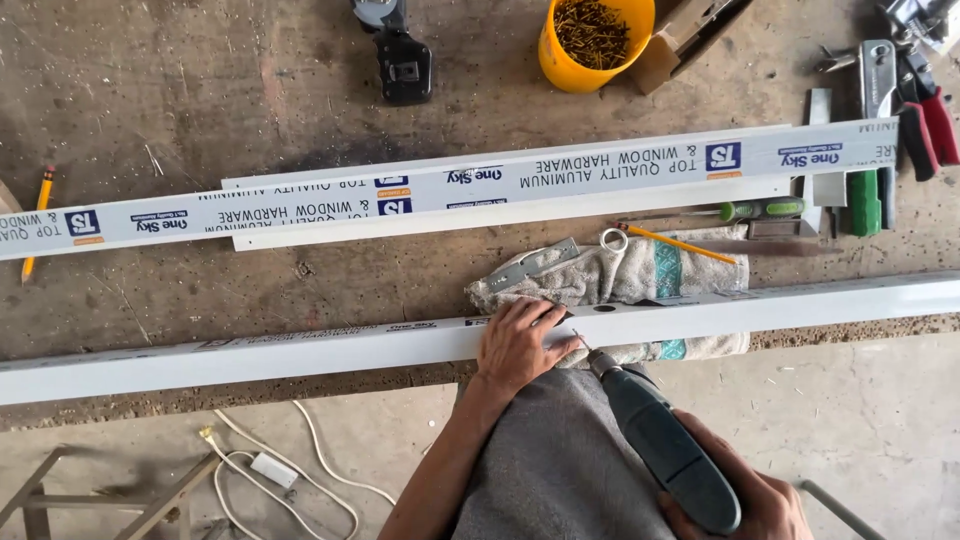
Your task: Marking, measuring, and drilling holes in aluminum window frame profiles on a workbench.
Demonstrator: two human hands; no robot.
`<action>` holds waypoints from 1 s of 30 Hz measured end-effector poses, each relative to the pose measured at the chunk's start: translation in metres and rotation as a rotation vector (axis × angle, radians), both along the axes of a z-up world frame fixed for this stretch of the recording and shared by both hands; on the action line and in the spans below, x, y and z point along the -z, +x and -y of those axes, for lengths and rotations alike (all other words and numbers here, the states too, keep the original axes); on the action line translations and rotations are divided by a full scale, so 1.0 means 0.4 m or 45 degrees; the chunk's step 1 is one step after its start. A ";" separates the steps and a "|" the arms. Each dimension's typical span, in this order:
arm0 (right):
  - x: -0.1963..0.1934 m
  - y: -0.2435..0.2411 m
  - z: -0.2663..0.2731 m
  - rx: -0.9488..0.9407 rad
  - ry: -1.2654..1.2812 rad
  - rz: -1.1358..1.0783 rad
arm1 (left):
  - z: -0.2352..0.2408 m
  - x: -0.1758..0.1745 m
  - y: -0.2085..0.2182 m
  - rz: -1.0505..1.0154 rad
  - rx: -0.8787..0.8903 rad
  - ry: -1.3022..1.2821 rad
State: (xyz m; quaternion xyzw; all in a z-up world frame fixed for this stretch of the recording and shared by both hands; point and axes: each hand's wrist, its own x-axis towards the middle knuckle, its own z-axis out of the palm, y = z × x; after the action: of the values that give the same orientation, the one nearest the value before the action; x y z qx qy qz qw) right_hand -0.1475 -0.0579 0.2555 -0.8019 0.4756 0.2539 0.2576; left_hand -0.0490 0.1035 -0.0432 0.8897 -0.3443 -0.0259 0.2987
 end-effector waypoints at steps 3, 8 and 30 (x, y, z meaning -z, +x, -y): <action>0.037 -0.034 0.021 -0.093 -0.019 0.031 | -0.002 0.005 -0.006 -0.035 0.013 0.008; 0.002 0.022 -0.023 -0.096 -0.110 0.008 | -0.002 0.019 -0.007 -0.064 0.036 0.043; 0.012 0.036 -0.033 -0.251 -0.195 -0.102 | -0.003 0.024 -0.020 -0.108 0.043 0.017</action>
State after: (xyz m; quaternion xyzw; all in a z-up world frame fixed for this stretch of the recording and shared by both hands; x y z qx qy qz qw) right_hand -0.1332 -0.0449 0.2507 -0.8513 0.4223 0.2727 0.1503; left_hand -0.0570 0.1047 -0.0529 0.8838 -0.3462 -0.0711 0.3065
